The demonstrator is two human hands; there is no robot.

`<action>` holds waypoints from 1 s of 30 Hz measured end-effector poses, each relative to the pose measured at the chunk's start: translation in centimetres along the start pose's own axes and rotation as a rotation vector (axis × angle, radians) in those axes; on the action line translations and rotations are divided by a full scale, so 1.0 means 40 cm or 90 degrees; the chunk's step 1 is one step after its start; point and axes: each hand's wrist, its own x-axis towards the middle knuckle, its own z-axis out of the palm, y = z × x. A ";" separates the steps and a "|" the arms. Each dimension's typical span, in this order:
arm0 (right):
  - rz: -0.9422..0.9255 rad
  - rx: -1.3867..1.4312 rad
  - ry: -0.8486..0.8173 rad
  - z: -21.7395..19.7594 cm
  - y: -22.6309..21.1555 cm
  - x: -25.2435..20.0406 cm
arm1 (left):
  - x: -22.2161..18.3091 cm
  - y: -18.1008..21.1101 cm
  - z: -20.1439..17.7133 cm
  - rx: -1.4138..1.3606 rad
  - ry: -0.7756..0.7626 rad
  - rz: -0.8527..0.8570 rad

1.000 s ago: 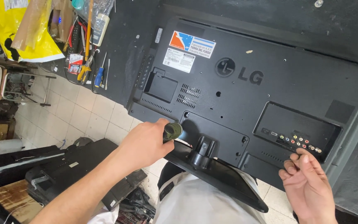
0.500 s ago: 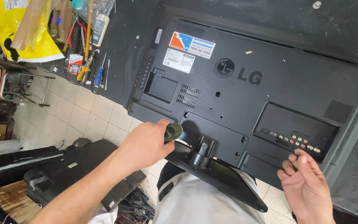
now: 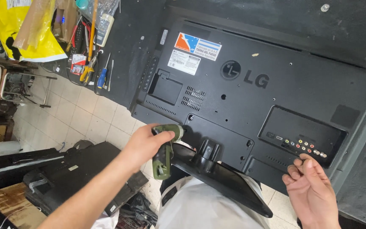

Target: Using an electric screwdriver to remove or install screws on the back of a television and attaching the stand.

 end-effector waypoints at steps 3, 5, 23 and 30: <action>-0.004 0.000 0.003 0.004 -0.008 0.003 | -0.026 0.007 0.005 -0.003 0.010 0.001; -0.001 -0.001 0.004 0.009 -0.013 0.005 | -0.040 0.012 0.008 0.076 0.009 -0.003; 0.001 -0.002 0.005 0.015 0.012 -0.002 | -0.060 -0.074 -0.055 -0.028 0.066 0.041; 0.151 0.075 -0.064 0.122 0.065 -0.031 | -0.065 -0.272 0.054 -0.349 -0.027 0.260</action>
